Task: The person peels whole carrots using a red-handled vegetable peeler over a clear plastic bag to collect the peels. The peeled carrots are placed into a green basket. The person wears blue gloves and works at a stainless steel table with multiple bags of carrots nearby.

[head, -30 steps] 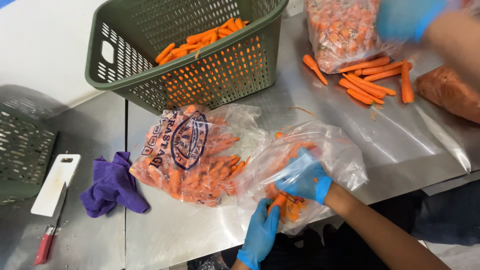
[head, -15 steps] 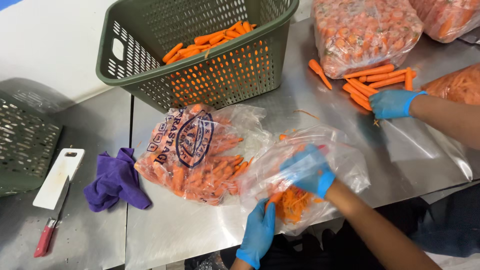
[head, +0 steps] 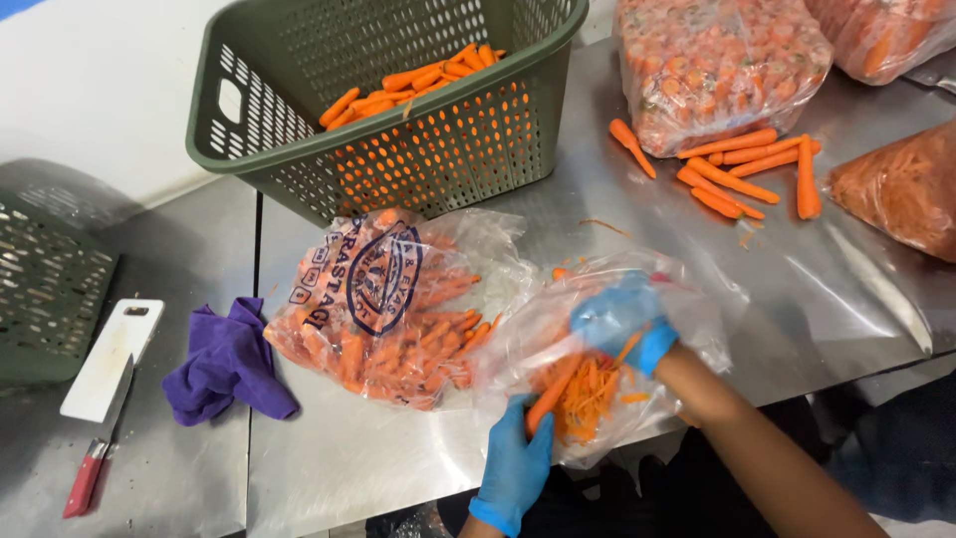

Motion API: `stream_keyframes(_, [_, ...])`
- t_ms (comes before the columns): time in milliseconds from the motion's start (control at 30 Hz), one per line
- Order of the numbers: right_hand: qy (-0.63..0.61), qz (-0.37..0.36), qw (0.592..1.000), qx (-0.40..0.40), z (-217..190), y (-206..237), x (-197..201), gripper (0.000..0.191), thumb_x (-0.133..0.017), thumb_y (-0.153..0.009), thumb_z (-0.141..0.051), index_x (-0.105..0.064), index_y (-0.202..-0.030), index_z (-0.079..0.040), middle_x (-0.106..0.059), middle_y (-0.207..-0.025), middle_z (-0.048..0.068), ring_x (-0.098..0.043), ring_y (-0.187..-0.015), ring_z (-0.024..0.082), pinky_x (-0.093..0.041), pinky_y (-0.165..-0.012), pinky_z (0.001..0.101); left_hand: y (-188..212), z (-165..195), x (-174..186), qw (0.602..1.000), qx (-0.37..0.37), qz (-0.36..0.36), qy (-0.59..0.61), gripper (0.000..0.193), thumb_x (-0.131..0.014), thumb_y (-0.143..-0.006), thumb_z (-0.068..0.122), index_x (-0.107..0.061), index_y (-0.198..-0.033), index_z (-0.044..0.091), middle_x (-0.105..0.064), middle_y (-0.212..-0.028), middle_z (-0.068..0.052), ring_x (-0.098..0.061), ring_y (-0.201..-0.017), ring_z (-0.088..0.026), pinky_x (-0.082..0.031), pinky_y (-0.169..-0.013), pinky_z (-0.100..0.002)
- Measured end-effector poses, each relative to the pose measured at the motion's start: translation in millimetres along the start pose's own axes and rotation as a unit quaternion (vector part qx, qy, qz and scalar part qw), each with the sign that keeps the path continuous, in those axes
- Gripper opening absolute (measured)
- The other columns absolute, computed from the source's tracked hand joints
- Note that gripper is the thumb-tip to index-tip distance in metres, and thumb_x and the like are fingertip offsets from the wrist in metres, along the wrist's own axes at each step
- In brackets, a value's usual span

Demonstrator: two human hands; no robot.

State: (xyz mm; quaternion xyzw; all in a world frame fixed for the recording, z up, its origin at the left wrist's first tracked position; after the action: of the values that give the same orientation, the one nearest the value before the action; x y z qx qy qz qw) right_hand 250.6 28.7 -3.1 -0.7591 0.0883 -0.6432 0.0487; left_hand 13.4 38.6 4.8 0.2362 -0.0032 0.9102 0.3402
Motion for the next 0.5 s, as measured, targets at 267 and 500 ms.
stream_keyframes(267, [0.042,-0.032,0.999,0.01,2.0,-13.1,-14.2,0.024,-0.057,-0.086,-0.045,-0.072,-0.078,-0.028,-0.073,-0.08,-0.001,-0.069,-0.08,0.026,-0.044,-0.078,0.0471,1.1,-0.7,1.5,0.992,-0.125,0.029,0.016,0.029,-0.065,-0.094,0.011,-0.059,-0.12,-0.001,-0.071,-0.104,-0.024,-0.072,-0.095,-0.038,-0.056,-0.08,-0.038])
stream_keyframes(500, [-0.004,0.099,0.994,-0.037,24.5,-6.1,10.5,0.019,-0.06,-0.081,-0.041,-0.07,-0.072,-0.028,-0.072,-0.075,-0.001,-0.068,-0.075,0.025,-0.043,-0.076,0.0468,-1.7,-7.2,1.4,0.988,-0.142,0.056,0.014,0.032,-0.062,-0.1,0.018,-0.06,-0.122,-0.005,-0.07,-0.111,-0.024,-0.071,-0.102,-0.035,-0.054,-0.088,-0.039])
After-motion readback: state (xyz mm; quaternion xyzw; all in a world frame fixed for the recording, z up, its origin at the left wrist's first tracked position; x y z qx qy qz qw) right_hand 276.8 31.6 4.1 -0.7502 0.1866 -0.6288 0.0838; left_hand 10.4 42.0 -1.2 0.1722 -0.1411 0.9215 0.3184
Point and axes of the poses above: each hand's wrist, its own y-axis away from the middle knuckle, its own x-axis out of the back of the hand, z = x × y, the point moved 4 cm from there along -y, towards the middle knuckle
